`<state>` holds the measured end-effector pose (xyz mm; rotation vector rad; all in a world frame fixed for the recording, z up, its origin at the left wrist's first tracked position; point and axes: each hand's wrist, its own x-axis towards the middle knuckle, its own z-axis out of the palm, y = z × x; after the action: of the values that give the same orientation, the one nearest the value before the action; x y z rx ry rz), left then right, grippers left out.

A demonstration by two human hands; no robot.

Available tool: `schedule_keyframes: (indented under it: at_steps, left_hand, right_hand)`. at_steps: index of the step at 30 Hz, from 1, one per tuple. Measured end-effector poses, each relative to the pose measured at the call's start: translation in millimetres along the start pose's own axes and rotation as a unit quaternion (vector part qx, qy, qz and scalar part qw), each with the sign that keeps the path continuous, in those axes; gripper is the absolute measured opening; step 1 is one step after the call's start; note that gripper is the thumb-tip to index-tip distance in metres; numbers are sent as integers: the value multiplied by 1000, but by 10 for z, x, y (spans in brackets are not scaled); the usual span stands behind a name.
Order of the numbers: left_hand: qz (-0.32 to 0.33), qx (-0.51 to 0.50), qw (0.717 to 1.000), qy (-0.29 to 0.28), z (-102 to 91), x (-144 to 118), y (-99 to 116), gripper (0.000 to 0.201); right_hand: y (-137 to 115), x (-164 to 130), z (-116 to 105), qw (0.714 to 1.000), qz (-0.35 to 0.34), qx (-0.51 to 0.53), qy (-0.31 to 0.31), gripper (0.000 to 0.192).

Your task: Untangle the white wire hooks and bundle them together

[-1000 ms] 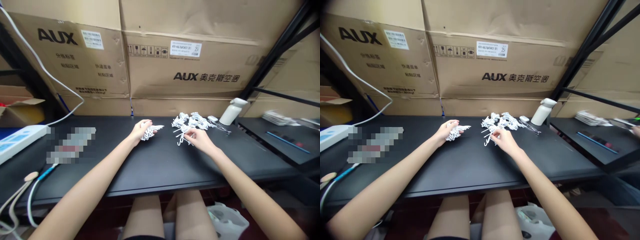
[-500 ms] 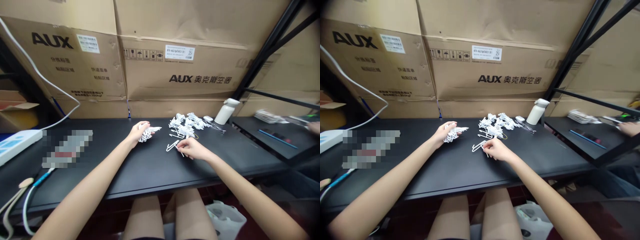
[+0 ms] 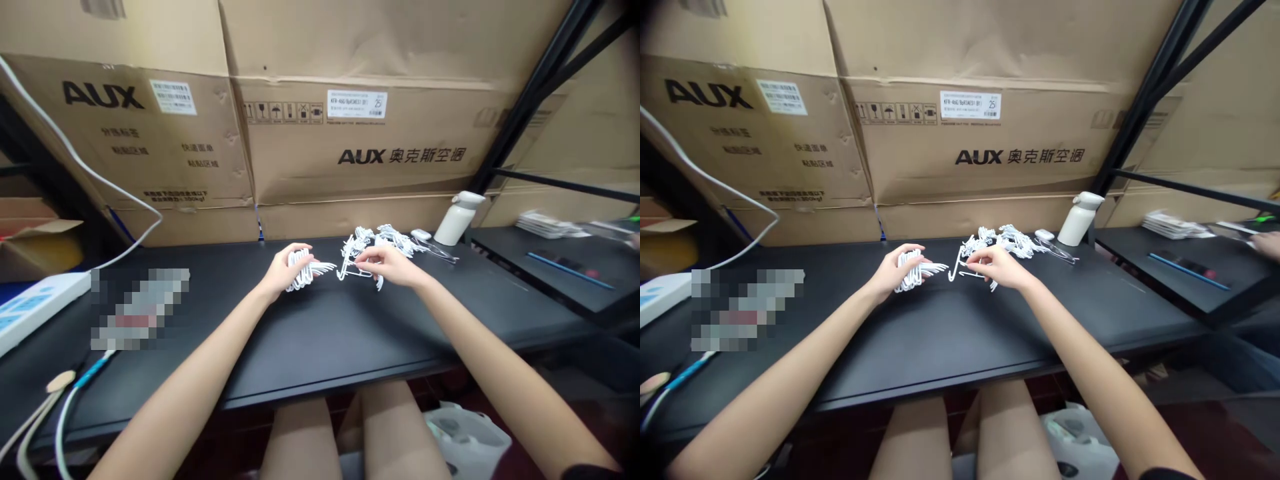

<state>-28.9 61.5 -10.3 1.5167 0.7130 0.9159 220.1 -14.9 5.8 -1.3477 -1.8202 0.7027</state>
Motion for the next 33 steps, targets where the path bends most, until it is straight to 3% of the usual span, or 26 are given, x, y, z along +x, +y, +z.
schedule_keyframes:
  at_steps: [3,10,15,21,24,27,29,33]
  left_hand:
    - [-5,-1,1000,-13,2,-9,16,43]
    - [-1,33,998,-53,35,-22,-30,44]
    - [31,105,994,-18,14,-1,-61,41]
    - [47,104,993,-23,-14,3,-69,46]
    - [26,83,996,-23,-31,19,-81,47]
    - [-11,5,1000,-5,-43,43,-90,49]
    - [-32,-45,998,24,-49,61,-90,49]
    - [-49,-95,991,85,-56,90,-82,43]
  right_hand:
    - [36,1,-11,1000,-4,-2,-2,27]
    - [-98,132,186,996,-44,3,-76,27]
    - [-178,227,333,994,-81,8,-70,25]
    - [-192,251,444,994,-98,-13,-56,25]
    - [-123,280,395,995,-87,-5,-54,27]
    - [12,299,258,999,-25,-17,20,31]
    - [94,280,155,995,-4,-59,77,27]
    - [128,175,22,981,-26,-174,79,18]
